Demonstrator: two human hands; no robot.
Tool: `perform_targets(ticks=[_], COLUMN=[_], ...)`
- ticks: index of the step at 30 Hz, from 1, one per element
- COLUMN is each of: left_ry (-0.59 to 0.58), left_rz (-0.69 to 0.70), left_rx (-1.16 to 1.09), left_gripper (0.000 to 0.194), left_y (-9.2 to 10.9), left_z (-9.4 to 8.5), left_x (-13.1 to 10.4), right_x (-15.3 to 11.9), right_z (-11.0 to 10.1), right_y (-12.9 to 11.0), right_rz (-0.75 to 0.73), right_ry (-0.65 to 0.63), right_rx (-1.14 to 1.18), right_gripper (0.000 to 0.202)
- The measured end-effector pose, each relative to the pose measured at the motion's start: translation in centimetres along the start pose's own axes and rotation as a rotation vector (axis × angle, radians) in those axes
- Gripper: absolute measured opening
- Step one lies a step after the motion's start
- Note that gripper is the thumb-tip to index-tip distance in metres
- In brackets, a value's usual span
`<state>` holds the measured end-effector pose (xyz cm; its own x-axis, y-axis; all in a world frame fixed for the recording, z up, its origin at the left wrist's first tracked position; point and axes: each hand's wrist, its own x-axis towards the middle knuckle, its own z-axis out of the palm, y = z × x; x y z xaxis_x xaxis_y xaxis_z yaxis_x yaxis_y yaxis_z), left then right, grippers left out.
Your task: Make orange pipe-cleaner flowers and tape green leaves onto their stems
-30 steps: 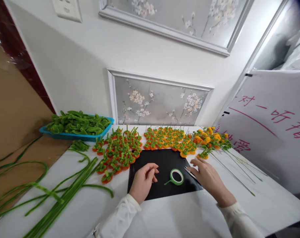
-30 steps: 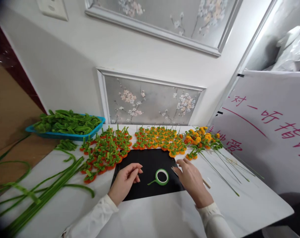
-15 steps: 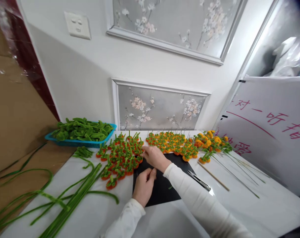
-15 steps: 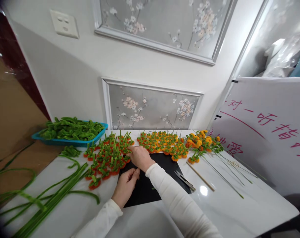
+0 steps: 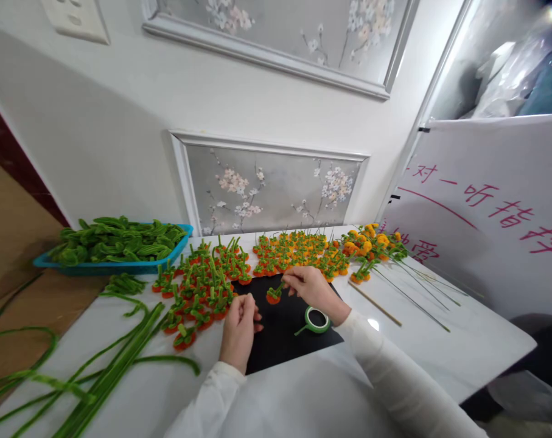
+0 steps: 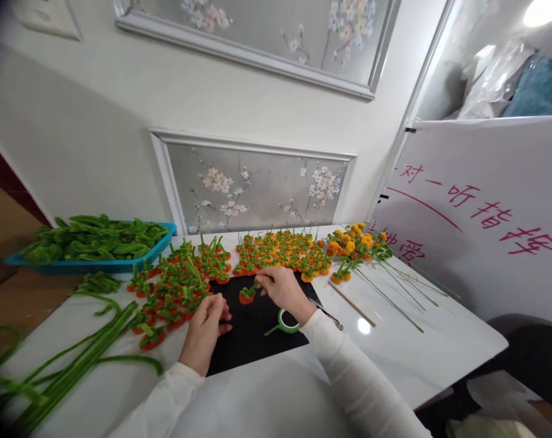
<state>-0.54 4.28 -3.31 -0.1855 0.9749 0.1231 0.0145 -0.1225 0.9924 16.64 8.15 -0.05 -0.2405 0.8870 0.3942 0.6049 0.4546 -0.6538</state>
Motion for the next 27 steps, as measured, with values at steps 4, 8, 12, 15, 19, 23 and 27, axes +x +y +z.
perform_targets(ticks=[4, 8, 12, 15, 19, 23, 27], left_ry=[-0.231, -0.430, -0.412, -0.365, -0.306, -0.277, -0.303], left_rz=[-0.146, -0.254, -0.259, -0.243, -0.191, -0.123, 0.004], left_rx=[-0.111, -0.150, -0.145, -0.152, -0.134, -0.071, 0.072], left_gripper=[0.039, 0.037, 0.032, 0.028, 0.027, 0.029, 0.024], left_y=[1.5, 1.7, 1.6, 1.9, 2.2, 2.1, 1.9], left_z=[0.1, 0.3, 0.2, 0.0, -0.3, -0.5, -0.5], left_x=[-0.3, -0.5, -0.3, 0.0, 0.2, 0.3, 0.5], right_x=[-1.8, -2.4, -3.3, -4.4, -5.4, -5.3, -5.2], right_z=[-0.3, -0.2, -1.8, -3.2, -3.3, -2.1, -1.3], right_y=[0.7, 0.2, 0.0, 0.5, 1.5, 1.8, 1.3], right_rz=[0.007, -0.009, -0.083, -0.216, -0.218, -0.229, -0.245], right_ry=[-0.027, -0.040, -0.047, -0.202, -0.312, -0.308, -0.188], right_rx=[0.135, 0.247, 0.180, -0.064, -0.304, -0.318, -0.176], right_gripper=[0.023, 0.019, 0.024, 0.022, 0.006, 0.014, 0.014])
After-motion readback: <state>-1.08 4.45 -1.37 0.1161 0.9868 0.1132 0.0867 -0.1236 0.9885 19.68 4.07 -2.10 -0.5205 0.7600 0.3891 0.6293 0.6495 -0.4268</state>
